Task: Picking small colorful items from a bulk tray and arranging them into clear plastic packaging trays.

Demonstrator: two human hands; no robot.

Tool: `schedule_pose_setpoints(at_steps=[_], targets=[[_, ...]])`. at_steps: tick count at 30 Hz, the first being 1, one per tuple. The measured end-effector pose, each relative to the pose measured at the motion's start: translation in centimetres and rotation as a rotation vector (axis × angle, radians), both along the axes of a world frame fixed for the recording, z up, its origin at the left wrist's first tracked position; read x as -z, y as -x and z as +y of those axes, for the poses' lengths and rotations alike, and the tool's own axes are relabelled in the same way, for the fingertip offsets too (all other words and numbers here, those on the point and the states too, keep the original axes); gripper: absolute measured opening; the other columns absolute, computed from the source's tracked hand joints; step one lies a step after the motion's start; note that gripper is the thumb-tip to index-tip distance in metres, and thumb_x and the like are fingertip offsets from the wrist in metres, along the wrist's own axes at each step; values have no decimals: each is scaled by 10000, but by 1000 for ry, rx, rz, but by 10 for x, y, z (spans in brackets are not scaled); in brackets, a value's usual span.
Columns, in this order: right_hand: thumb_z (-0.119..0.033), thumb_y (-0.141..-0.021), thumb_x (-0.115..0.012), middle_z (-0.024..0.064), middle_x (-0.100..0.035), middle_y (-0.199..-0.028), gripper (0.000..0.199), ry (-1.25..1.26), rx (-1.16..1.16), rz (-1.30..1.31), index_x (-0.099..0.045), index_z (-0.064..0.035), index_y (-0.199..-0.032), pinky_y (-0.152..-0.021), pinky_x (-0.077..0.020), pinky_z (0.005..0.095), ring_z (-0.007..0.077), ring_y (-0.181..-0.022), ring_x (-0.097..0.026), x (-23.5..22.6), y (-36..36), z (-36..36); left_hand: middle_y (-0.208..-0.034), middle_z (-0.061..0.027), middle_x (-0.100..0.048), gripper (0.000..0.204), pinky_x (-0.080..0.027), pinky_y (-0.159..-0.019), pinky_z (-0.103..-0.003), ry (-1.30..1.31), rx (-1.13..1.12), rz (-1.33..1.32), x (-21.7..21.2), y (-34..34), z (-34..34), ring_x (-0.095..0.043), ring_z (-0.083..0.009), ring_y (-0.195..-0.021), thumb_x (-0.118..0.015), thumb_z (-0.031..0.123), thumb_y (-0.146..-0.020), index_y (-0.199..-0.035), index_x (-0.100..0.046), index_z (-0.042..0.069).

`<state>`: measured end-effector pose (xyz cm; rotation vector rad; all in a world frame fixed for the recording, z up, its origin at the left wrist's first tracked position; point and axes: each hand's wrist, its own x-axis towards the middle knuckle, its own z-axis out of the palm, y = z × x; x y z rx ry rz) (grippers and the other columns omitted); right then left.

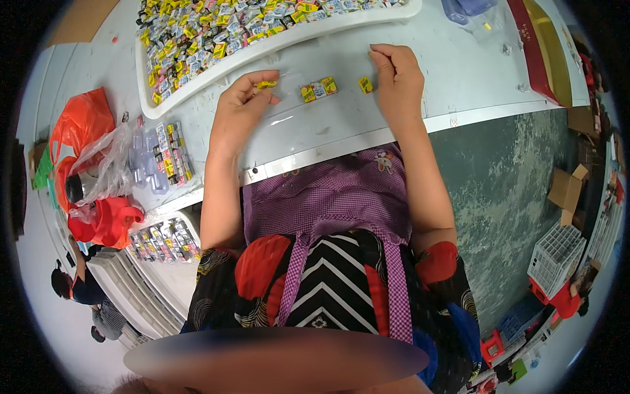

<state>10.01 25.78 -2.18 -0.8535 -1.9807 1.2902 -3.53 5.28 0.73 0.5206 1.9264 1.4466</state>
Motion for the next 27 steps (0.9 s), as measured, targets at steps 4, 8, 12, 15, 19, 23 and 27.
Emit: schedule_pose_setpoints(at_steps=[4,8,12,15,19,23,27], targets=[[-54,-871,-615,71,-580,-874,195,-327,-226,-122,-634,-27,-1063,-709,-460,260,161,-777,-574,-11,-13,4,-1008,-72,-672,268,-481,-743,-226,-59,-17,-15,0,0,-5,-628,-107,-842,-539,17,-897,-1158,-600,9],[-43,-834,-633,101,-553,-910,248,-204,-370,-311,-628,-29,-1081,-728,-472,304,232,-801,-586,-23,-24,-11,-942,-78,-687,271,-500,-768,-240,-140,-21,-65,4,-1,-7,-627,-118,-799,-577,20,-886,-1155,-608,4],[-42,-815,-647,121,-545,-974,259,-296,-396,-436,-597,-26,-1069,-752,-479,355,305,-858,-588,-21,-26,-13,-901,-73,-691,254,-500,-741,-236,-60,-10,-61,3,-1,-6,-622,-111,-793,-617,39,-873,-1123,-632,-2],[-38,-814,-647,129,-555,-1002,262,-302,-382,-408,-571,-26,-1064,-756,-480,365,321,-882,-587,-20,-25,-10,-869,-71,-691,221,-497,-716,-231,16,-39,-15,-4,-4,-5,-620,-104,-781,-626,57,-874,-1086,-653,-2],[-29,-817,-641,134,-567,-1023,273,-247,-368,-291,-557,-33,-1076,-762,-483,364,329,-903,-583,-23,-27,-8,-811,-58,-671,218,-482,-659,-222,5,-85,139,-8,-2,-7,-599,-93,-719,-618,83,-887,-1088,-650,5],[-34,-821,-641,133,-572,-1023,278,-340,-310,-296,-558,-34,-1087,-772,-476,360,328,-906,-582,-12,-26,-6,-720,-45,-622,241,-394,-482,-193,-200,-269,-158,-37,15,-13,-534,-82,-605,-548,162,-943,-1124,-611,15],[-47,-810,-650,109,-582,-1044,274,-659,-320,-336,-597,-49,-1079,-810,-448,357,298,-936,-564,-8,-18,2,-773,-40,-615,255,-314,-425,-185,-312,-227,-99,-40,48,-10,-501,-77,-574,-535,223,-949,-1101,-598,27]])
